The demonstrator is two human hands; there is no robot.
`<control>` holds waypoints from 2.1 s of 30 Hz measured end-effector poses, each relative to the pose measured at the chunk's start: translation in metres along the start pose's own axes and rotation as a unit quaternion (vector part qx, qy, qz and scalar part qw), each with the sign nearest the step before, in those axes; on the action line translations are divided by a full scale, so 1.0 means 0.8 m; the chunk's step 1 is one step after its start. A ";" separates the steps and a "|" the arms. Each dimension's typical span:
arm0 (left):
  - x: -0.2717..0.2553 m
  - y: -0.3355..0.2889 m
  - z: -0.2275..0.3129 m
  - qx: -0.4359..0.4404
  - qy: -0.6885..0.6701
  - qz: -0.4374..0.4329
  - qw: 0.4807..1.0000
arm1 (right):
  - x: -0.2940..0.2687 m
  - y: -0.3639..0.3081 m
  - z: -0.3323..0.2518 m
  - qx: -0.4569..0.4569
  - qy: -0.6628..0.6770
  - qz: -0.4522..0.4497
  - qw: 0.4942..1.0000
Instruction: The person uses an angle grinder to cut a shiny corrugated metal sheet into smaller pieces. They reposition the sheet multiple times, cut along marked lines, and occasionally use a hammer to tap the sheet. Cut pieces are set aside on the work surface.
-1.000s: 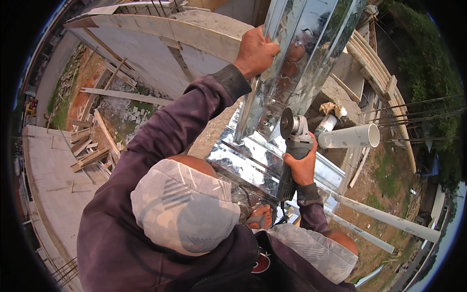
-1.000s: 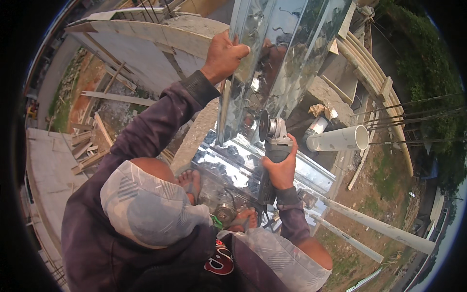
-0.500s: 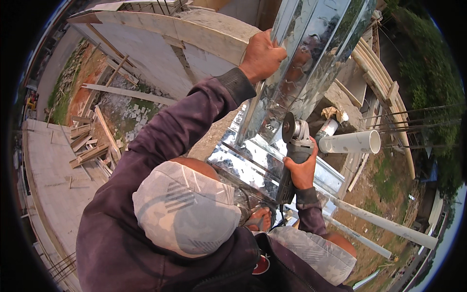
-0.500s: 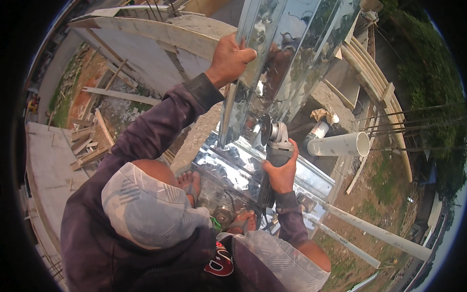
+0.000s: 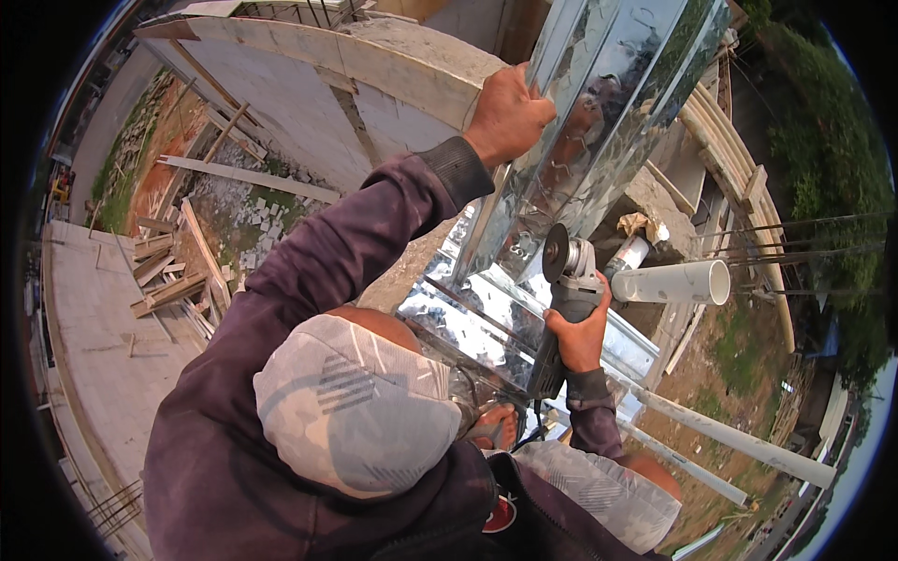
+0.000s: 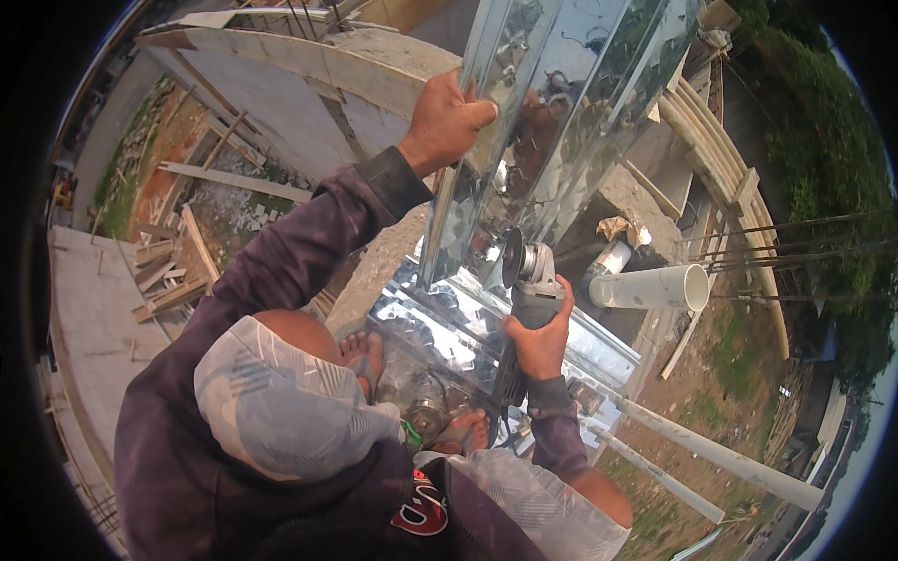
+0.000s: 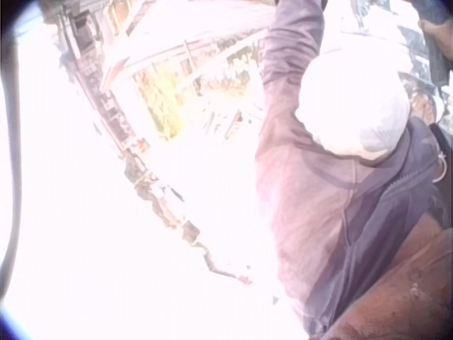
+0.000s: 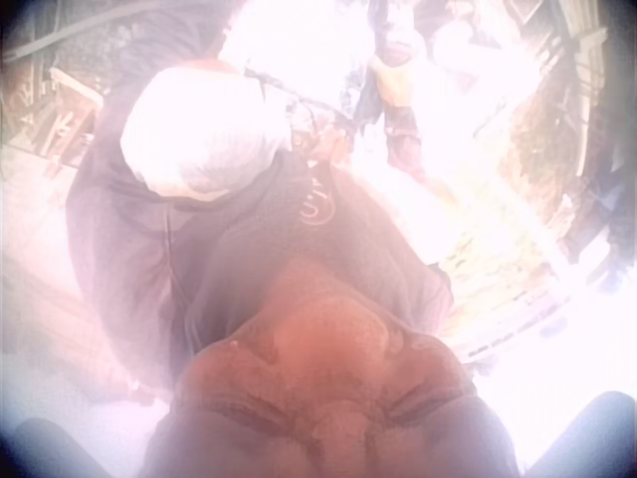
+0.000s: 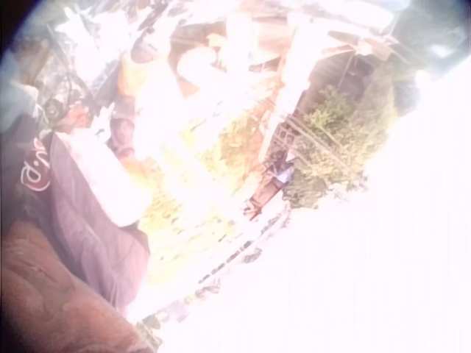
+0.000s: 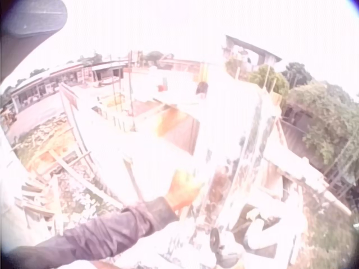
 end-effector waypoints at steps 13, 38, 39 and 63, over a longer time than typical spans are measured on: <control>0.000 -0.002 0.003 -0.011 -0.034 -0.005 0.999 | 0.004 -0.003 -0.006 -0.005 0.000 0.001 1.000; 0.001 -0.007 0.023 0.003 -0.067 -0.007 0.998 | 0.006 -0.006 -0.015 -0.029 0.014 0.010 0.999; 0.001 -0.007 0.023 0.003 -0.062 -0.005 0.998 | 0.006 -0.006 -0.014 -0.011 0.010 0.009 1.000; 0.003 -0.009 0.028 -0.031 -0.080 -0.024 0.996 | 0.002 -0.002 -0.011 -0.005 0.000 0.006 1.000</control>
Point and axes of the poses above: each hand's wrist, its own y-axis towards the middle knuckle, its own x-axis out of the palm, z = x × y, the point moved 2 cm from there along y, towards the middle knuckle, and after that the axes turned 8 degrees about -z, right-handed, at the moved point
